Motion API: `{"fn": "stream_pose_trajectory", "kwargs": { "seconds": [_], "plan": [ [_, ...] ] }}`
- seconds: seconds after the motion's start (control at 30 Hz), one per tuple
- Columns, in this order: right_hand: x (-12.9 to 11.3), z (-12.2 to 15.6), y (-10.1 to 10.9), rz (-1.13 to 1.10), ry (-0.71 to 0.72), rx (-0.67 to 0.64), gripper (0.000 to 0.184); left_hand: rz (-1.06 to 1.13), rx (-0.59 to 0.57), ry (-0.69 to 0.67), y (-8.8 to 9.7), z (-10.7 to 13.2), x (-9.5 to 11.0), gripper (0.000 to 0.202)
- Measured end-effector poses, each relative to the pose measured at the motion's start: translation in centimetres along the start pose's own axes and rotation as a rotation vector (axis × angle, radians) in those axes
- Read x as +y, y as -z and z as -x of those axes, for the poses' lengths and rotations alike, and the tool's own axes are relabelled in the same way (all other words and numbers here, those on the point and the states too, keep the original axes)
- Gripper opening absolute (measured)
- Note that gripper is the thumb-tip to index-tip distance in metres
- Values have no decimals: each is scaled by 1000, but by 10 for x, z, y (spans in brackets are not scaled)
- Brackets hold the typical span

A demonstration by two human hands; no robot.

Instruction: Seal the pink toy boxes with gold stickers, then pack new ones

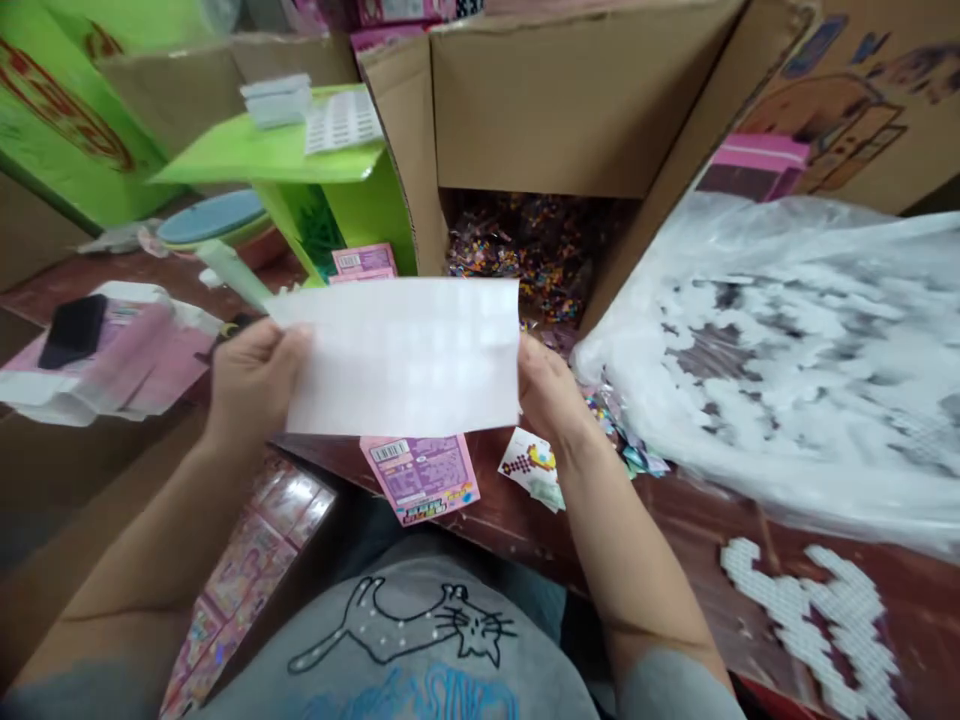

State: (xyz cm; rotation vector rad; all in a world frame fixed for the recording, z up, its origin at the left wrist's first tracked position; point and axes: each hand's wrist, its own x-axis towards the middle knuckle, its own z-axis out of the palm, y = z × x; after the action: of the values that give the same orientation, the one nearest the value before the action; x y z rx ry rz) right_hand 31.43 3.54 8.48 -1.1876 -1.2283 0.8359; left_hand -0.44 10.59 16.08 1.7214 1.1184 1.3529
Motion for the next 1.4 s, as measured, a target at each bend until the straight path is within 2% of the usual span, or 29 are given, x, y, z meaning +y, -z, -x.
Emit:
{"fn": "stream_pose_trajectory", "kwargs": {
  "seconds": [0.1,0.13,0.2,0.27,0.4,0.47,0.57,0.63,0.77,0.83,0.87,0.93,0.97,1.03,1.1,1.17,1.2,1.23,1.33,1.4],
  "plan": [
    [2,15,1,-236,-146,-34,71,34,-53,53,-15,25,-25,34],
    [2,24,4,-245,-161,-63,63,55,-70,72,-17,28,-30,33],
    [-1,42,11,-200,-151,-112,50,88,-98,97,-18,33,-36,37],
    [-3,57,19,-164,-129,-103,40,120,-148,102,-16,36,-39,42],
    [-7,77,33,-152,-85,9,35,150,-377,98,-14,44,-37,43],
    [-9,85,40,-109,-59,30,33,131,-418,72,-14,47,-34,35],
    [-10,97,47,-2,11,44,18,130,-456,-18,-15,51,-29,12],
    [-10,106,53,49,42,81,26,122,-483,-72,-15,53,-27,2],
    [-24,119,68,71,82,84,24,28,-468,-209,-10,62,-22,15],
    [-42,118,69,152,130,16,25,-49,-495,-343,-8,69,-15,24],
    [-51,114,67,236,158,-56,32,-82,-523,-414,-8,73,-10,28],
    [-67,104,55,464,211,-276,47,-109,-601,-510,-9,82,1,33],
    [-72,98,47,567,242,-384,47,-96,-638,-525,-11,86,6,33],
    [-75,89,30,691,291,-533,34,-12,-676,-462,-13,94,15,30],
    [-71,83,15,717,303,-604,29,155,-686,-262,-15,102,18,32],
    [-64,82,4,701,308,-642,25,325,-690,-37,-16,113,15,50],
    [-60,83,-1,693,316,-650,23,355,-678,48,-17,118,12,60],
    [-56,83,-5,686,322,-652,22,334,-649,106,-19,124,8,62],
    [-47,85,-8,621,269,-655,23,125,-490,182,-20,139,-5,25],
    [-42,85,-4,519,166,-650,25,69,-385,210,-16,144,-13,13]
  ]
}}
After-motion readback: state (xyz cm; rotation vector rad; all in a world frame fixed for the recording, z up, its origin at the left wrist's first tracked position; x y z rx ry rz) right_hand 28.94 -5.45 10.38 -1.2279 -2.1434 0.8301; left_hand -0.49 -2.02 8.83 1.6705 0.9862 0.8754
